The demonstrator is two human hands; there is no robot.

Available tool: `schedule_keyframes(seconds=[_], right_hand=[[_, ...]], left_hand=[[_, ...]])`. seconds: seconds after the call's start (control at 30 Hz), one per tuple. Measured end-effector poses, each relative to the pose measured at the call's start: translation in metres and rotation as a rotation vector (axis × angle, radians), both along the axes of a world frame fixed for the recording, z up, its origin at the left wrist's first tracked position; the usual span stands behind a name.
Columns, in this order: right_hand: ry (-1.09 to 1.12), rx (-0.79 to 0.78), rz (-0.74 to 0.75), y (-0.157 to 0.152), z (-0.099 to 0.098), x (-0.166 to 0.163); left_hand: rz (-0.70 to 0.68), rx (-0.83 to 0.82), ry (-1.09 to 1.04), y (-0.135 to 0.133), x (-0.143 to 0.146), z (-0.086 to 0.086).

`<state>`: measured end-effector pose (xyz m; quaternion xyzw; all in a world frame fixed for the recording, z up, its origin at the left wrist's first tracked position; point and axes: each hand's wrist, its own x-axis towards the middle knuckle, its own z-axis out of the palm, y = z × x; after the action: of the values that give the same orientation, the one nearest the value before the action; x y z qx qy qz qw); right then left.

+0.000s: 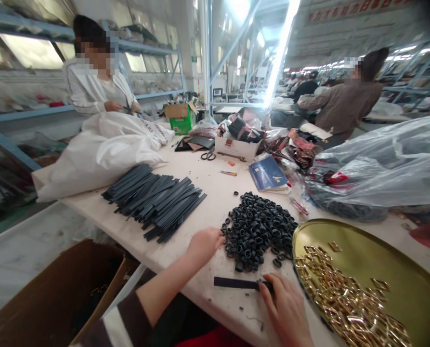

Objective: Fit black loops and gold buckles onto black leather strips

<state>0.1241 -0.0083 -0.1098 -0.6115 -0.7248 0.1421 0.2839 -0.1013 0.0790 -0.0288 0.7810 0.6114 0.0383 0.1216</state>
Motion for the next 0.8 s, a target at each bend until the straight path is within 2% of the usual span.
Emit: schedule_keyframes(seconds=[0.13, 0.23, 0.43, 0.63, 0.7, 0.8], right_hand=[[-0.038, 0.067, 0.012, 0.000, -0.010, 0.003], [-0.030, 0.084, 0.023, 0.000, -0.010, 0.003], [0.009, 0.061, -0.017, -0.001, 0.002, -0.001], [0.156, 0.097, -0.101, 0.000, 0.007, 0.008], [0.123, 0.118, -0.142, 0.007, 0.010, 0.019], [-0.088, 0.060, -0.154, 0.024, 0.020, 0.034]], left_hand=[[0.252, 0.089, 0.160, 0.056, -0.043, -0.001], [0.343, 0.122, 0.241, 0.074, -0.051, -0.012], [0.331, 0.128, 0.289, 0.070, -0.047, -0.029], [0.353, 0.089, 0.210, 0.068, -0.050, -0.026], [0.359, 0.044, 0.167, 0.067, -0.048, -0.024], [0.338, -0.059, 0.081, 0.061, -0.041, -0.021]])
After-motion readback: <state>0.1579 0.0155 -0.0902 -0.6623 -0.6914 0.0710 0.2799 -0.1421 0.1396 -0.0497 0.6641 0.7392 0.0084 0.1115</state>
